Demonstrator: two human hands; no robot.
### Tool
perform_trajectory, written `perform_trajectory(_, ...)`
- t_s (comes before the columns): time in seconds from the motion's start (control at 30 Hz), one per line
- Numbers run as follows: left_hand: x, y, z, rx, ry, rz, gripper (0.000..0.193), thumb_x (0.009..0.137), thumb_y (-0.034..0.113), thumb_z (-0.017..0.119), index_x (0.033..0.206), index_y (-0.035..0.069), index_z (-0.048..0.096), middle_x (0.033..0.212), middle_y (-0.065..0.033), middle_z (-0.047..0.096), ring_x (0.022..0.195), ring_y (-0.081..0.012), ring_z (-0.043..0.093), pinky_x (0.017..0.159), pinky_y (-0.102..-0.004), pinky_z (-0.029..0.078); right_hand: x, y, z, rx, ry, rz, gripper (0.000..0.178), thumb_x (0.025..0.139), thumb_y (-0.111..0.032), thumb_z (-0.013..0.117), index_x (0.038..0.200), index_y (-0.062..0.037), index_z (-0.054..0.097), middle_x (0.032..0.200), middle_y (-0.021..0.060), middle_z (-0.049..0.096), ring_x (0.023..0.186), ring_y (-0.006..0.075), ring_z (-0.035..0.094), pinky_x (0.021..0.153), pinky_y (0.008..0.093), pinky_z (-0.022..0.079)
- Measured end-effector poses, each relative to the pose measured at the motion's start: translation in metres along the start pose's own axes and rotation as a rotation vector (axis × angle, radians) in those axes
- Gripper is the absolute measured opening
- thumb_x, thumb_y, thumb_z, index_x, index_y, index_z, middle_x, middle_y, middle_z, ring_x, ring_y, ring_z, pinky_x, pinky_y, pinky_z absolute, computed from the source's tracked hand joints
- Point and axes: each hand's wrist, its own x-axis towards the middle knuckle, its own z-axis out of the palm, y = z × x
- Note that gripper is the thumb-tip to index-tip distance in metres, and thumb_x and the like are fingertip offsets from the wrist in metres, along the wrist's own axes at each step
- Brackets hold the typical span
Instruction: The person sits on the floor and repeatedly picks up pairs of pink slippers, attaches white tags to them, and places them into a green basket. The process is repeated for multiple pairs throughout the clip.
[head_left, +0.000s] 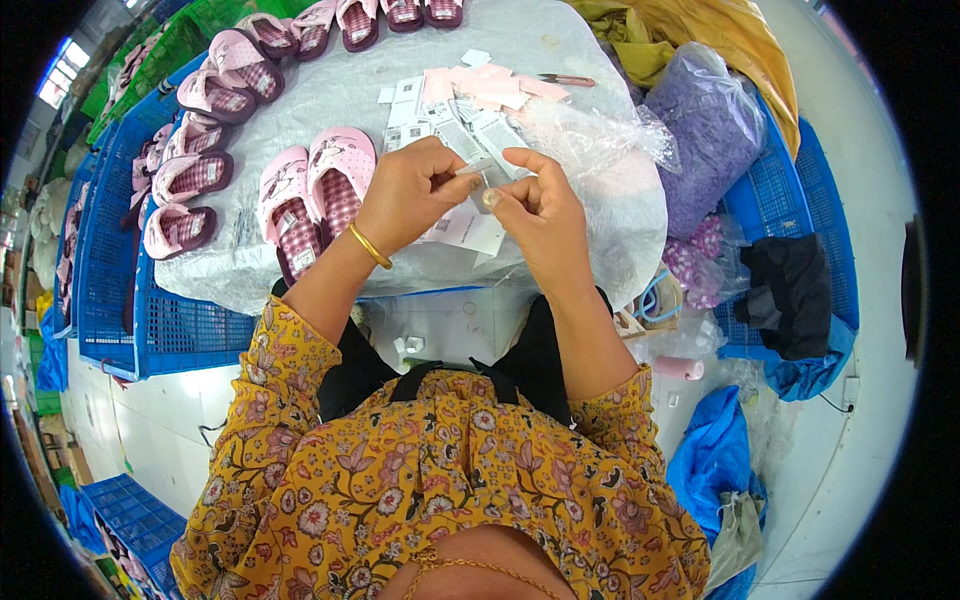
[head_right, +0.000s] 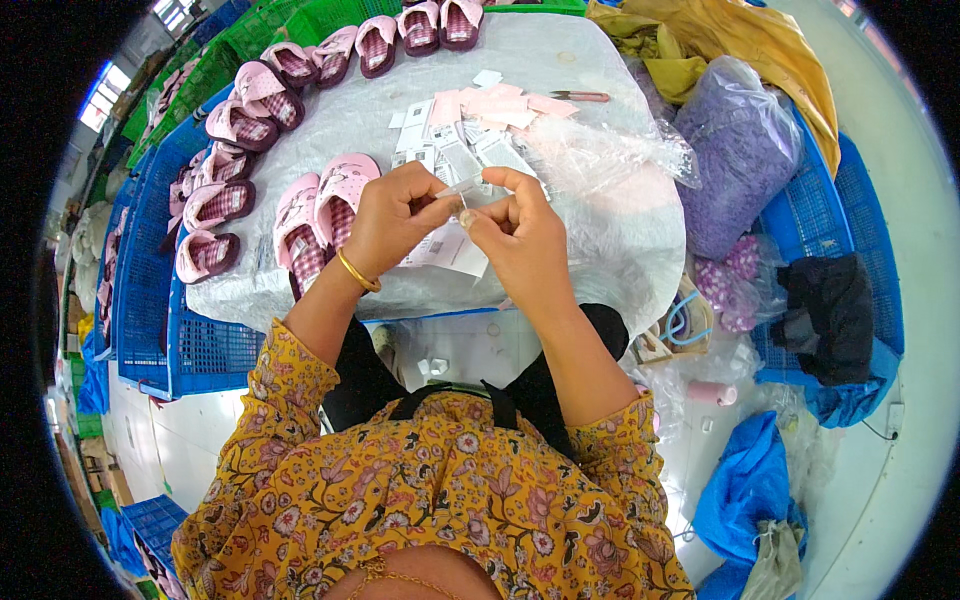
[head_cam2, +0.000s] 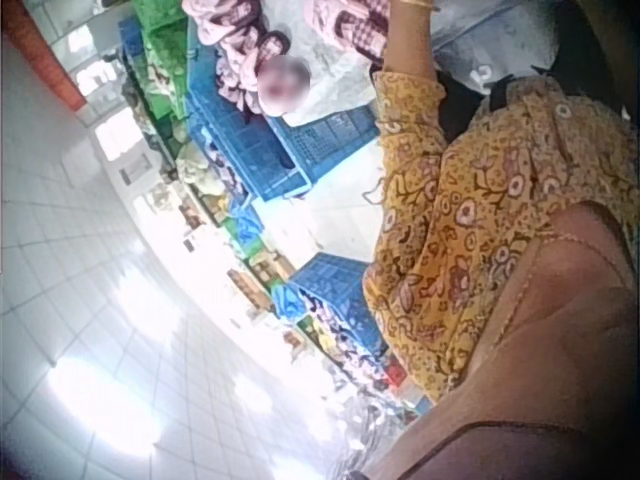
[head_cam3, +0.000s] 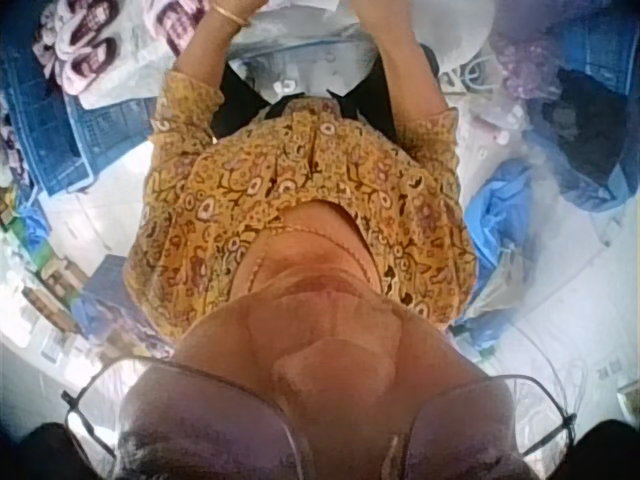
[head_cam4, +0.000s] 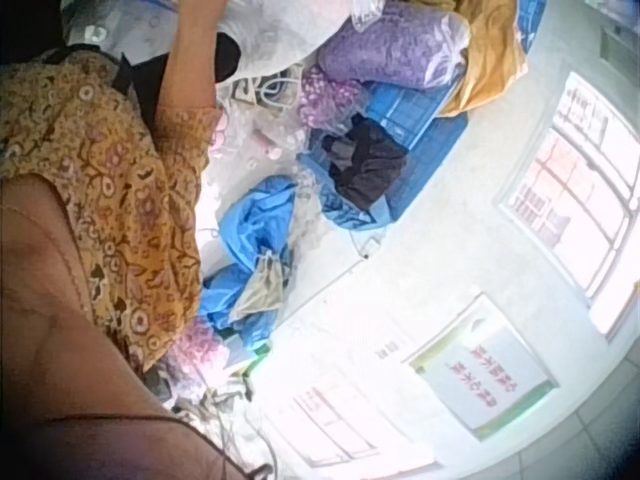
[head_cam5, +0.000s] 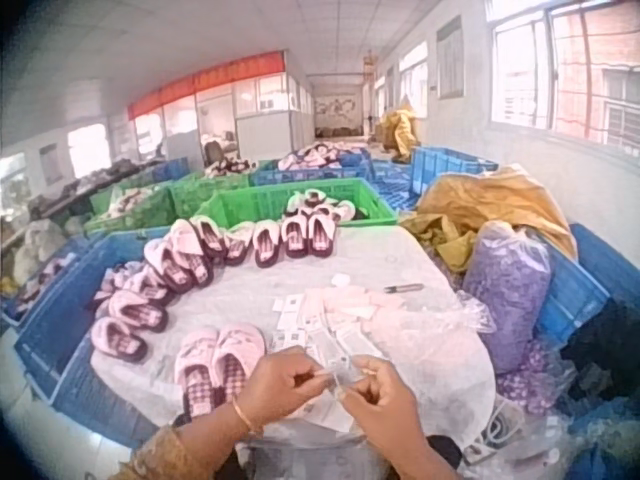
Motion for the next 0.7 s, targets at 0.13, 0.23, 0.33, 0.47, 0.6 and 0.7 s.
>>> perform_trajectory(0.13,-0.006,0.000,0.003,-0.022,0.018,0.042,0.010,0.081,0.008,0.074,0.080,-0.001,0.068,0.069,-0.0032,0.054,0.059,-0.0092,0.048,0.052,-0.0260,0.038,0.001,0.009,0.001,-0.043,-0.012,0.025,0.042,0.084,-0.006,0.070,0.122,0.0031,0.054,0.081,0.0039,0.066,0.070,0.0060,0.057,0.064,0.0213,0.046)
perform_trajectory(0.23,-0.008,-0.002,0.003,-0.018,0.005,0.063,0.012,0.080,0.011,0.074,0.080,0.001,0.068,0.069,-0.0052,0.056,0.059,-0.0143,0.051,0.053,-0.0285,0.041,0.000,0.009,0.000,-0.045,-0.024,0.051,0.041,0.084,-0.006,0.070,0.121,0.0035,0.055,0.081,0.0034,0.065,0.071,0.0060,0.057,0.064,0.0212,0.046)
perform_trajectory(0.33,-0.010,-0.006,0.004,-0.023,0.007,0.093,0.010,0.081,0.009,0.073,0.080,0.000,0.068,0.069,-0.0045,0.055,0.058,-0.0124,0.049,0.052,-0.0278,0.039,-0.002,0.006,0.000,-0.027,-0.049,0.080,0.040,0.084,-0.005,0.070,0.120,0.0036,0.055,0.082,0.0030,0.065,0.072,0.0059,0.057,0.065,0.0211,0.045)
perform_trajectory(0.47,-0.012,-0.005,0.004,-0.008,-0.015,0.080,0.010,0.082,0.008,0.072,0.081,0.000,0.068,0.069,-0.0039,0.053,0.058,-0.0105,0.047,0.052,-0.0272,0.037,-0.002,0.009,-0.001,0.026,-0.072,0.102,0.039,0.084,-0.005,0.070,0.119,0.0034,0.055,0.082,0.0026,0.065,0.072,0.0057,0.057,0.065,0.0209,0.045)
perform_trajectory(0.6,-0.013,-0.005,0.005,0.034,-0.031,0.035,0.013,0.080,0.015,0.073,0.079,0.004,0.067,0.071,-0.0070,0.059,0.057,-0.0205,0.056,0.053,-0.0319,0.044,-0.002,0.011,-0.003,0.000,-0.084,0.119,0.038,0.084,-0.005,0.070,0.119,0.0026,0.056,0.081,0.0023,0.064,0.072,0.0055,0.057,0.065,0.0208,0.045)
perform_trajectory(0.7,-0.013,-0.005,0.006,0.047,-0.050,0.055,0.012,0.081,0.014,0.073,0.080,0.003,0.067,0.072,-0.0065,0.058,0.058,-0.0187,0.055,0.053,-0.0306,0.042,-0.003,0.013,-0.005,-0.003,-0.091,0.121,0.037,0.084,-0.005,0.070,0.118,0.0018,0.057,0.081,0.0022,0.064,0.071,0.0054,0.056,0.065,0.0206,0.044)
